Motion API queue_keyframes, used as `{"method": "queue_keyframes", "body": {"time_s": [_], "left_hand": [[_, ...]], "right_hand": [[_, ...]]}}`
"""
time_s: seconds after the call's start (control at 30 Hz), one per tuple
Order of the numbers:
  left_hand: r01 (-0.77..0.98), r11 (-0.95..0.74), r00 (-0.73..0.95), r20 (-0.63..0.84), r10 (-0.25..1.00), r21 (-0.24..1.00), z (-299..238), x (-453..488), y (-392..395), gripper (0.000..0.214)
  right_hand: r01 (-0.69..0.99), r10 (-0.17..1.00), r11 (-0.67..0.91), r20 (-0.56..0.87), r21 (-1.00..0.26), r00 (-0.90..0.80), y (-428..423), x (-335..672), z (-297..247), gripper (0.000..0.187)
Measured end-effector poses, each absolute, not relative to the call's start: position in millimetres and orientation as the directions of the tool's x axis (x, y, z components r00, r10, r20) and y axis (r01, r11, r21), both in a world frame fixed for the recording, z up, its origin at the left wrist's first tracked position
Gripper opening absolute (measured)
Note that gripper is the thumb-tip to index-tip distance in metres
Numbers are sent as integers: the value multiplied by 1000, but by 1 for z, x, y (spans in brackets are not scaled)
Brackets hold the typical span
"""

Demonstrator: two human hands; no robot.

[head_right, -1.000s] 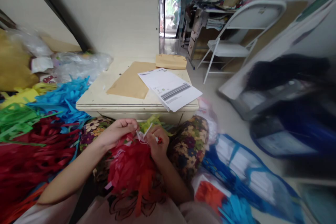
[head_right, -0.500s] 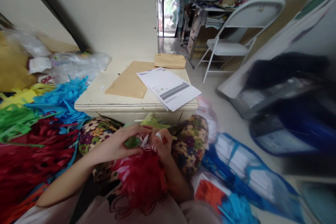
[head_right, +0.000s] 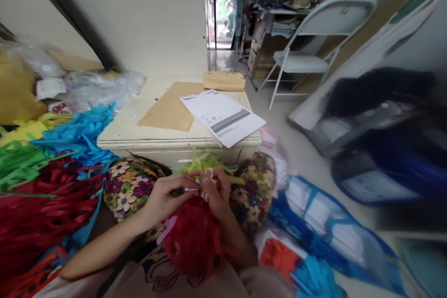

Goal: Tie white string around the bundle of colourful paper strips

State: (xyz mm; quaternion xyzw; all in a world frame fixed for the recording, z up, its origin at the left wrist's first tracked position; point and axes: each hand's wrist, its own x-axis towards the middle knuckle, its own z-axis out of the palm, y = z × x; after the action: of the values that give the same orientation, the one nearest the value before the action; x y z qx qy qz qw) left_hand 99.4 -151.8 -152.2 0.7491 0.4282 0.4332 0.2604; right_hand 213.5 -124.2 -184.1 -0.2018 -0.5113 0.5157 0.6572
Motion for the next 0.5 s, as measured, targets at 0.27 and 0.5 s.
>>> {"method": "queue_keyframes", "body": {"time_s": [0.27,0.5], "left_hand": [[536,-659,343,577,741,528,-143,99,-159,41],[533,-765,414,677,608,361,-151,103,-158,37]], "right_hand": [[-343,854,482,520,-806,-21,-126,217,-178,36],[-267,867,476,498,-838,-21,-129,221,-176,26]]}}
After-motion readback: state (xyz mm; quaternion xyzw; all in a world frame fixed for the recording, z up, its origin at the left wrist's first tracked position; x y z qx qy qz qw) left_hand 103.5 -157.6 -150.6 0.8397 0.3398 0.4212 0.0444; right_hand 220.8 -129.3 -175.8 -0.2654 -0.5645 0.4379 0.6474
